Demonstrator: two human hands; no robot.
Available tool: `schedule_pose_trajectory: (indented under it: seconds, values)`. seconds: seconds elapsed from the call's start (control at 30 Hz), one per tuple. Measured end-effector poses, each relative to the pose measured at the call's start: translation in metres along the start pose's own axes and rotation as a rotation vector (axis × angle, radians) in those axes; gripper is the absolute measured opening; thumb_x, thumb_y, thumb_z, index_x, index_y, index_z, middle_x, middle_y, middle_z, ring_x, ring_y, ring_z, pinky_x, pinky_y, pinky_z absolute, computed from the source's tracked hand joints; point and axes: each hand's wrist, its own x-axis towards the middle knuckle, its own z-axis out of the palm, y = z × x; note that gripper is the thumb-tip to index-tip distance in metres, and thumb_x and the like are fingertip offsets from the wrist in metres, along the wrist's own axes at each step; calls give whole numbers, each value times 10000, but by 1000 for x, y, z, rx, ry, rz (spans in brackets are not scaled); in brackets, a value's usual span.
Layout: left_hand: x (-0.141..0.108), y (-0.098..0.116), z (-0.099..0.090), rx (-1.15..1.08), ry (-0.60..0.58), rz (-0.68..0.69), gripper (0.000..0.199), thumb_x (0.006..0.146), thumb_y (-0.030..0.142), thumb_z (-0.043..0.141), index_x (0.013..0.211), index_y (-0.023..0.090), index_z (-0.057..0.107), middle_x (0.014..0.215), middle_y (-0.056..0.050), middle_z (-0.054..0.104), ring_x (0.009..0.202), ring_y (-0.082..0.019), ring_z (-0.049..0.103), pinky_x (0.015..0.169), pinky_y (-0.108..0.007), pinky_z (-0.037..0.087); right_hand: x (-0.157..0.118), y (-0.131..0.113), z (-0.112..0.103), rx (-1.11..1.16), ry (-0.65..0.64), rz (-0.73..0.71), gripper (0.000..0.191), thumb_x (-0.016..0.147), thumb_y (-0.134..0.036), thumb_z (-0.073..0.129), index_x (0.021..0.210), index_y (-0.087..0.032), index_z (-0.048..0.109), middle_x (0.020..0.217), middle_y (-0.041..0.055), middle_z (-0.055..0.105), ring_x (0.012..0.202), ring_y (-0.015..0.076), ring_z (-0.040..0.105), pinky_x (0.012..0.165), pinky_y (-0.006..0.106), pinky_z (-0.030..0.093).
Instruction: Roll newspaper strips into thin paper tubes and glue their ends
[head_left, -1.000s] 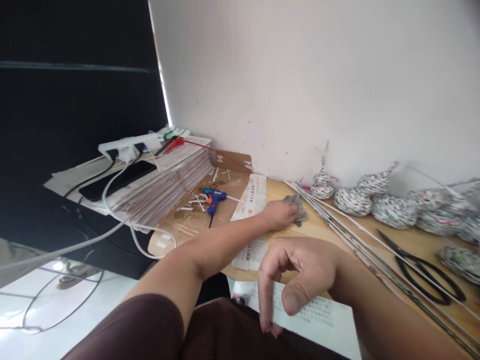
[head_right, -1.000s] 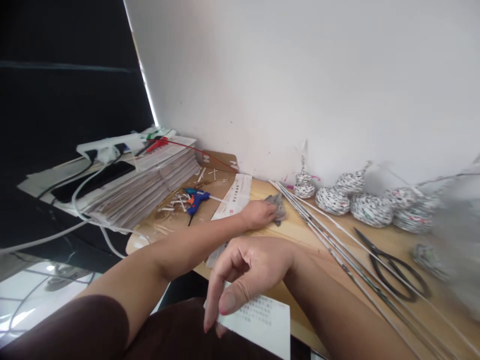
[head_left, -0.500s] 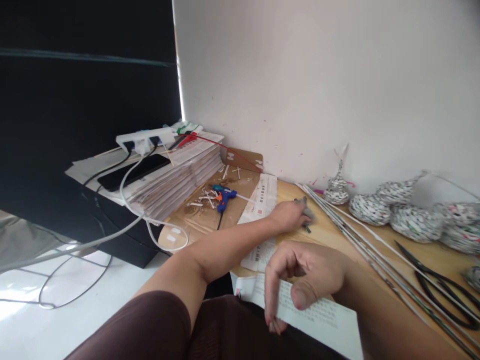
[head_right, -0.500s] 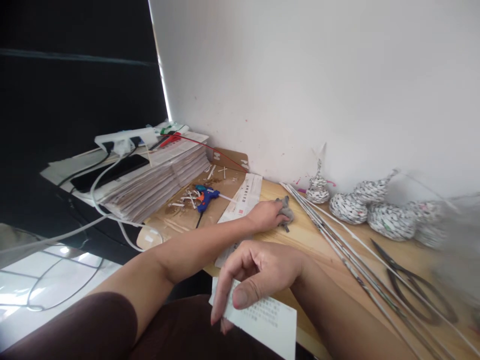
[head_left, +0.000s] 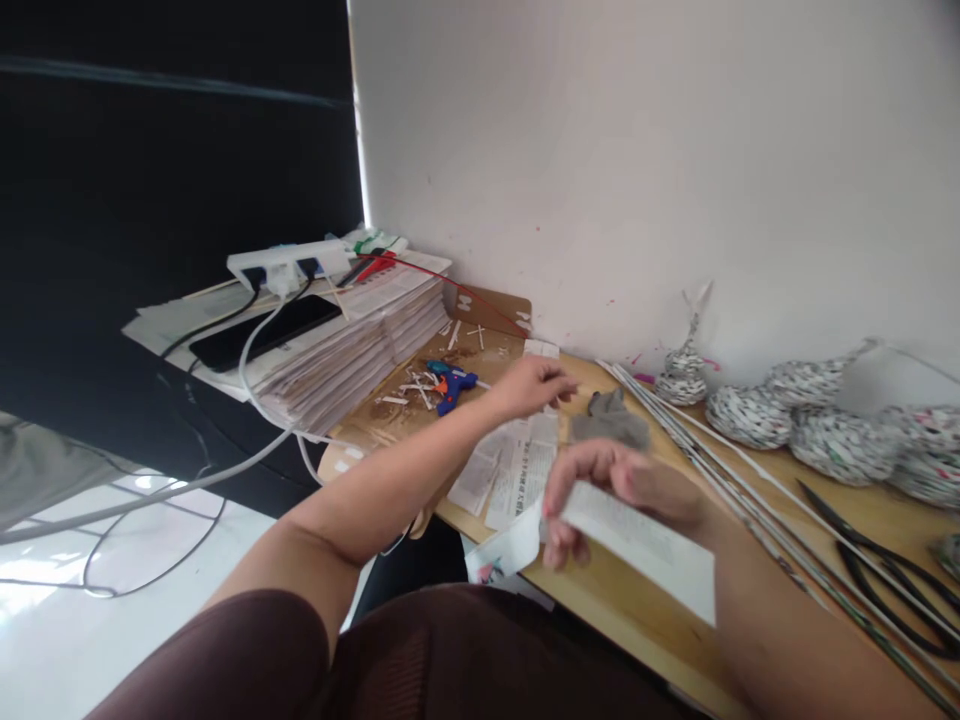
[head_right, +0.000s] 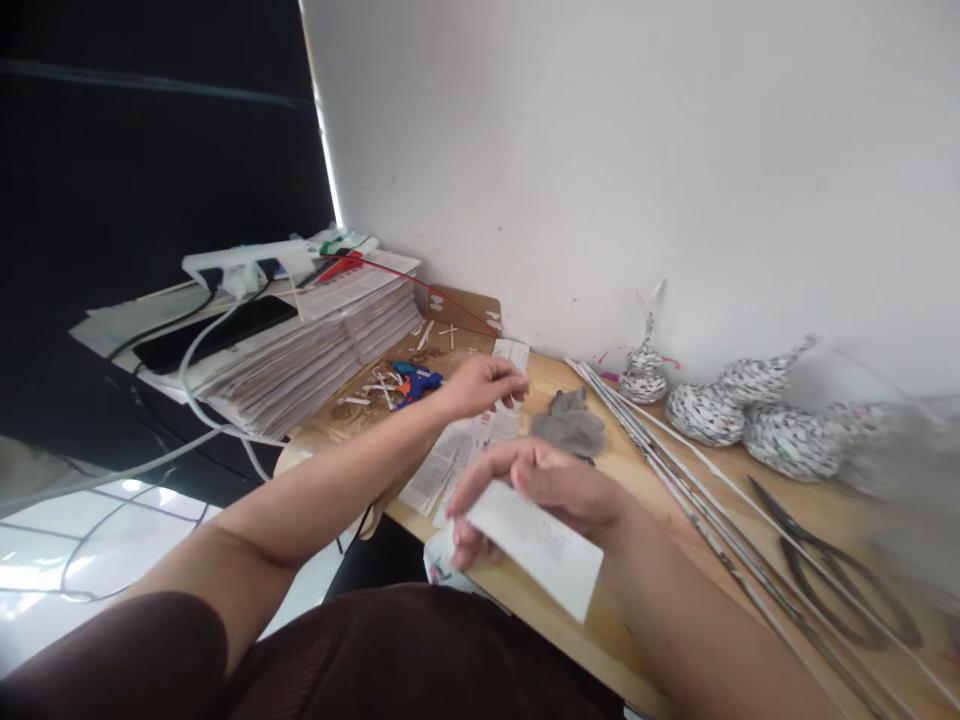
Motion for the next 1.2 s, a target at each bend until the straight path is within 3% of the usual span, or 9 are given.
schedule_pose_trajectory:
  seconds: [0.23,0.43,0.53,0.67,0.8,0.9,0.97,1.07,1.2]
  values:
    - [-30,-12,-97,-136,229,-117,245,827,354,586,879,126,660,818,-62,693,649,-109,632,507,-178,445,8,-7,-38,135,548,-181,383,936,-386,369,1072,-165,651,967,88,713,927,214,688,702,298,549]
    - [-61,-41,-147,-394,542,-183,250,755,365,700,851,138,657,717,-24,667,572,-81,605,454,-154,375,14,1,-54,207,653,-185,379,927,-346,368,1128,-145,619,1025,112,721,961,223,684,744,340,554]
    - [-56,-45,-133,-533,532,-170,304,756,442,687,811,146,646,693,-18,662,560,-81,598,452,-160,373,17,6,-55,258,637,-183,469,948,-387,307,1162,-92,602,1091,153,696,988,237,676,751,345,550]
    - [-36,-36,-84,-616,196,-177,541,794,654,500,718,136,634,841,-104,705,719,-155,657,459,-185,380,18,10,-60,317,620,-197,577,979,-439,204,1178,-48,579,1181,199,646,1032,252,659,760,345,545]
    - [-19,-20,-42,-347,-80,-34,477,731,451,696,1114,171,645,1135,-108,665,994,-207,624,672,-245,484,17,11,-67,355,631,-229,605,982,-481,183,1171,-52,565,1194,206,636,1055,258,650,770,340,547]
    - [-11,-13,-27,-99,-61,55,344,704,375,725,954,139,701,958,-73,706,910,-189,626,802,-288,475,17,10,-67,336,630,-217,595,981,-490,182,1129,-64,571,1134,206,663,1029,258,664,750,345,558]
    - [-9,-11,-24,-61,-4,52,258,738,378,685,789,126,696,771,-38,681,746,-153,615,714,-268,487,18,10,-66,304,609,-167,551,985,-476,197,1061,-87,579,1089,196,683,987,254,681,712,343,570]
    - [-16,-6,-29,-167,38,-49,258,748,385,670,764,127,661,649,9,590,543,-95,529,492,-207,451,17,12,-64,225,540,-16,419,984,-427,290,932,-114,564,963,169,719,883,251,714,593,284,573]
    - [-32,6,-44,-420,105,-103,265,740,360,699,884,145,639,779,-10,635,603,-96,580,473,-181,475,15,15,-58,53,440,128,232,919,-366,502,945,-136,519,800,116,732,689,245,729,417,212,515]
